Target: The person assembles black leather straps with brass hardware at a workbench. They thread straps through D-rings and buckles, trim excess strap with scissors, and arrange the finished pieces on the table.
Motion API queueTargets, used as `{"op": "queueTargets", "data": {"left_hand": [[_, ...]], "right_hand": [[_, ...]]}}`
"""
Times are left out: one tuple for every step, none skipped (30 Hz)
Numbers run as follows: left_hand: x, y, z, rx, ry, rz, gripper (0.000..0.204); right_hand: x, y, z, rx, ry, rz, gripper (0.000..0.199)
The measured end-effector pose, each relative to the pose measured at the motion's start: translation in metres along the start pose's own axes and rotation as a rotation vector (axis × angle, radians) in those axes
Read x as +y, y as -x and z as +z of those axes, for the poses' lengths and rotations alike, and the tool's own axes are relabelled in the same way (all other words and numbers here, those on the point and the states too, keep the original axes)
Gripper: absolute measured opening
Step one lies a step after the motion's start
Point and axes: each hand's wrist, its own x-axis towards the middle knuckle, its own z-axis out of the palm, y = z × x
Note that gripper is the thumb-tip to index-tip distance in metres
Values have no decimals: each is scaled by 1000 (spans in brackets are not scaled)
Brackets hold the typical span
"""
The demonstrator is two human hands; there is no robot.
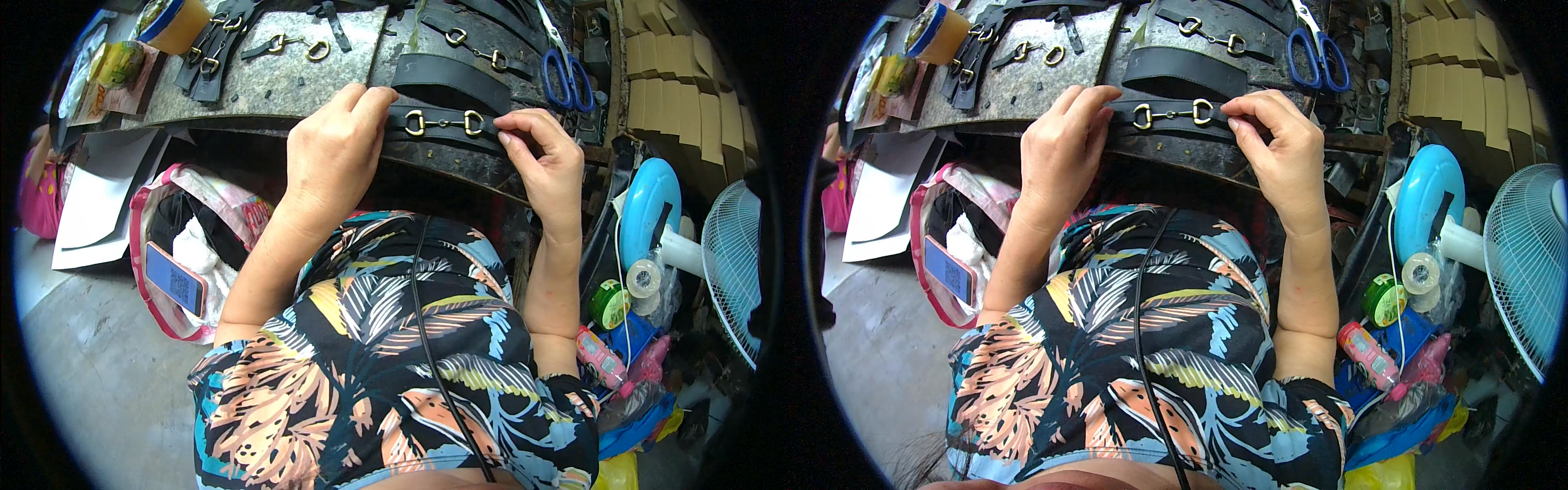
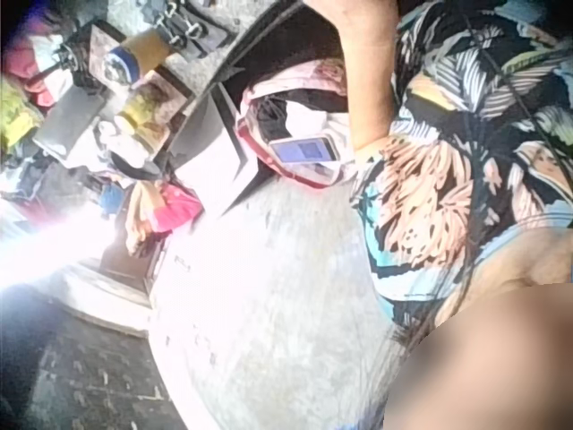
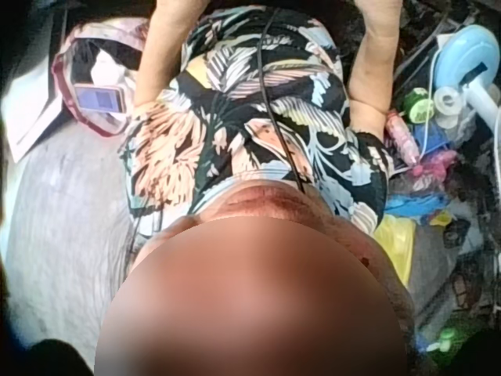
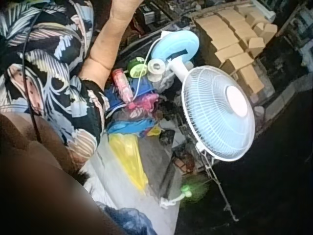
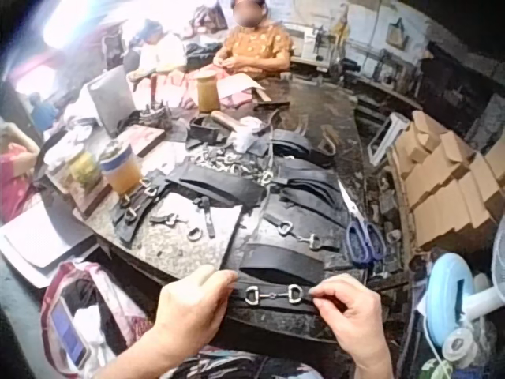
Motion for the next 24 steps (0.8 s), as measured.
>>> {"op": "queueTargets", "data": {"left_hand": [[0, 0, 0, -2, -28, 7, 17], [0, 0, 0, -5, -54, 12, 17], [1, 0, 0, 1, -53, 22, 18], [1, 0, 0, 5, -50, 31, 18], [1, 0, 0, 10, -47, 40, 19], [1, 0, -1, 17, -15, 33, 20], [1, 1, -2, 24, 16, 24, 21], [1, 0, -3, 31, 46, 16, 22], [1, -1, -4, 39, 60, 20, 22], [0, -3, -6, 48, 75, 24, 23], [0, -4, -7, 56, 89, 28, 23], [0, -7, -7, 61, 92, 34, 23], [-1, -9, -8, 69, 93, 42, 22], [-2, -12, -9, 74, 94, 49, 22], [-2, -14, -10, 74, 108, 46, 22], [-3, -16, -11, 75, 123, 43, 21], [-3, -18, -12, 74, 139, 40, 21], [-3, -20, -12, 72, 136, 31, 21], [-4, -22, -13, 69, 134, 22, 21], [-4, -25, -13, 64, 133, 14, 21], [-4, -27, -11, 97, 147, 26, 19], [-5, -31, -9, 130, 162, 38, 18], [-6, -36, -5, 166, 176, 52, 16], [-8, -40, -1, 178, 167, 62, 16]], "right_hand": [[0, 1, 0, 2, 10, 6, 14], [-1, 2, 0, 5, 16, 12, 15], [-1, 2, 1, 5, 18, 5, 15], [0, 3, 1, 6, 16, -3, 15], [0, 3, 1, 8, 14, -11, 15], [1, 3, 1, 11, 2, -11, 15], [2, 4, 0, 12, -11, -12, 15], [3, 3, 0, 17, -30, -11, 15], [3, 4, -1, 17, -34, -15, 15], [4, 4, -2, 19, -42, -17, 15], [4, 4, -2, 21, -51, -18, 15], [3, 4, -3, 19, -53, -12, 15], [3, 5, -4, 19, -56, -7, 15], [2, 5, -4, 18, -59, -2, 14], [0, 5, -5, 20, -74, -14, 14], [-1, 4, -6, 23, -87, -26, 14], [-2, 3, -6, 29, -101, -41, 14], [-2, 1, -7, 40, -112, -41, 14], [-3, -1, -10, 55, -123, -43, 14], [-4, -3, -12, 73, -137, -50, 14], [-3, -9, -13, 97, -93, -107, 15], [-2, -13, -14, 107, -59, -92, 14], [-1, -17, -14, 118, -73, -104, 14], [1, -22, -13, 122, -82, -102, 14]]}}
